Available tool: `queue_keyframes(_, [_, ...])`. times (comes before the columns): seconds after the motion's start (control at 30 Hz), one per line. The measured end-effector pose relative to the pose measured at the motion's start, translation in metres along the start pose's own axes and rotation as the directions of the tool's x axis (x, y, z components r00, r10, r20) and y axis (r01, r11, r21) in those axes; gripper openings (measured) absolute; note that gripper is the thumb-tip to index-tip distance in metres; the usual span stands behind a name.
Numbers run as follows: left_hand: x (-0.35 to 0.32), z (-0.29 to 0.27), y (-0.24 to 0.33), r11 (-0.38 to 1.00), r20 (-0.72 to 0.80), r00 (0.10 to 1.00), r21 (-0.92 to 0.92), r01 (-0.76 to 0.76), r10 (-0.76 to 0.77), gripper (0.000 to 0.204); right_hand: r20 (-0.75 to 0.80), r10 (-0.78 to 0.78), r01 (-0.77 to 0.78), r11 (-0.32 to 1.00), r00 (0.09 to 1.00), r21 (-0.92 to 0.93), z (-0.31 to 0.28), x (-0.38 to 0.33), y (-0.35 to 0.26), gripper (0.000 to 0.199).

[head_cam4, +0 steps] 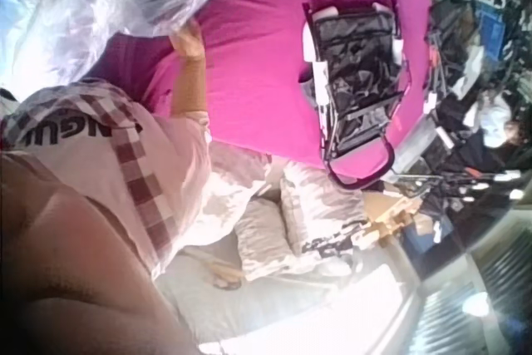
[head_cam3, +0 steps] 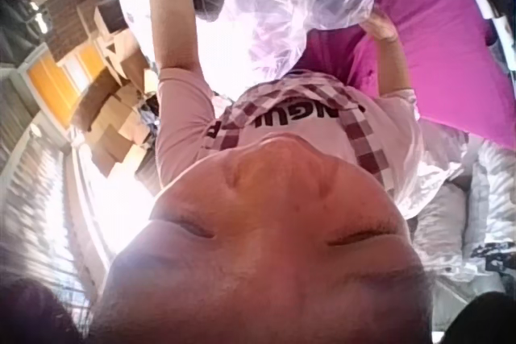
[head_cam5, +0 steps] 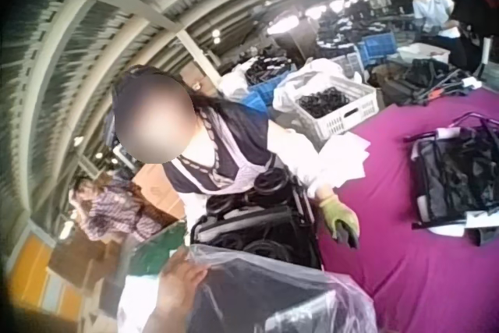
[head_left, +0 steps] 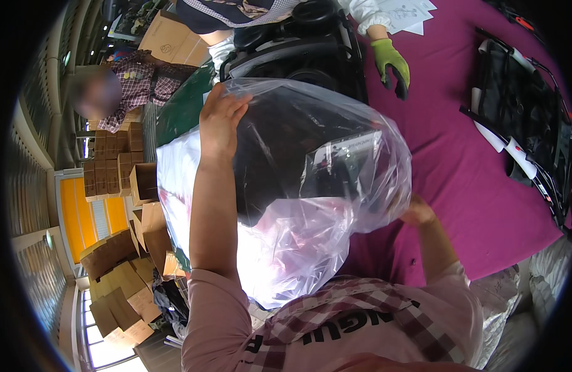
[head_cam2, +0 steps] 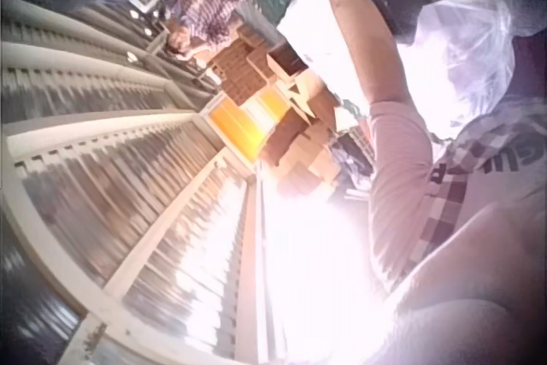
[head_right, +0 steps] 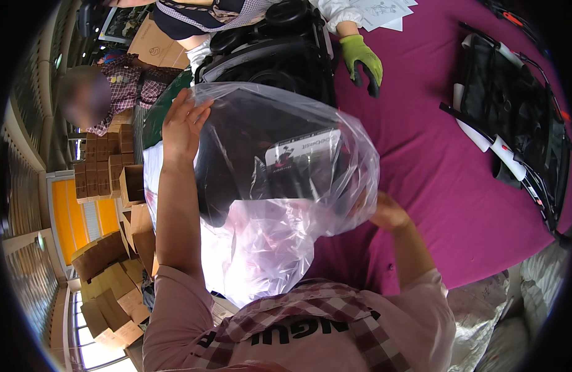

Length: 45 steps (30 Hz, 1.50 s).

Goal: The person unpacks a folded stroller from a plastic bag and assembles it on a pink-covered table. They attach a black fabric seat cover, secure straps, and place a black carrying bag onto the stroller frame. The person repeats this process for a second stroller, handling plastic bags, fabric covers, and stroller frames.

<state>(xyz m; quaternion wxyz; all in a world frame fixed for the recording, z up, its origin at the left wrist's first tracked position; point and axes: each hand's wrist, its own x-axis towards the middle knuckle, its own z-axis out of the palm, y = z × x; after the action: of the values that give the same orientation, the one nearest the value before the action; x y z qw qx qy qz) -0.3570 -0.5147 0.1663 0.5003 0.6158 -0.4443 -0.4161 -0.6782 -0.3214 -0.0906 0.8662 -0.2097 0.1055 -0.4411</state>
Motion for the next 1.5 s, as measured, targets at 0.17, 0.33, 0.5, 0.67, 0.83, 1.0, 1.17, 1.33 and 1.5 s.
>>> queue_keyframes(0.17, [0.002,0.009,-0.017,0.996,0.063,0.994,0.025,0.086,-0.087,0.050,0.061,0.202,-0.055,0.521,0.977,-0.852,0.030,-0.011,0.017,0.045])
queue_keyframes(0.33, [0.006,0.004,-0.008,0.998,0.079,0.996,0.056,0.027,-0.031,0.052,-0.255,-0.313,-0.229,0.117,0.915,-0.966,-0.087,0.089,-0.058,0.021])
queue_keyframes(0.5, [-0.002,-0.007,0.016,0.984,0.051,0.999,0.178,-0.021,0.012,0.052,-0.384,-0.557,-0.622,-0.332,0.736,-0.710,-0.124,0.168,-0.113,0.022])
queue_keyframes(0.67, [-0.054,-0.045,0.025,0.921,0.150,0.955,0.261,-0.289,0.257,0.049,-0.530,-0.830,-0.612,0.331,0.173,-0.719,-0.120,0.165,-0.138,0.025])
queue_keyframes(0.83, [-0.137,-0.063,0.017,0.848,0.229,0.876,0.238,-0.474,0.425,0.046,-0.584,-0.762,-0.095,0.583,0.280,-0.807,-0.078,0.116,-0.067,0.051])
queue_keyframes(1.0, [-0.184,-0.075,-0.014,0.858,0.380,0.838,0.177,-0.482,0.393,0.044,-0.624,-0.517,-0.408,0.477,0.586,-0.778,0.000,-0.029,0.094,0.035])
queue_keyframes(1.17, [-0.228,-0.086,-0.039,0.807,0.461,0.752,0.117,-0.578,0.472,0.040,-0.513,-0.243,-0.525,0.017,0.823,-0.851,0.071,-0.133,0.192,0.022])
queue_keyframes(1.33, [-0.267,-0.082,-0.103,0.948,0.592,0.750,-0.081,-0.309,0.295,0.022,-0.507,-0.404,-0.603,-0.151,0.761,-0.784,0.100,-0.162,0.172,0.022])
queue_keyframes(1.5, [-0.301,-0.096,-0.144,0.965,0.675,0.712,0.001,-0.261,0.192,0.019,-0.469,-0.608,-0.641,-0.088,0.641,-0.763,0.153,-0.182,0.140,0.023])
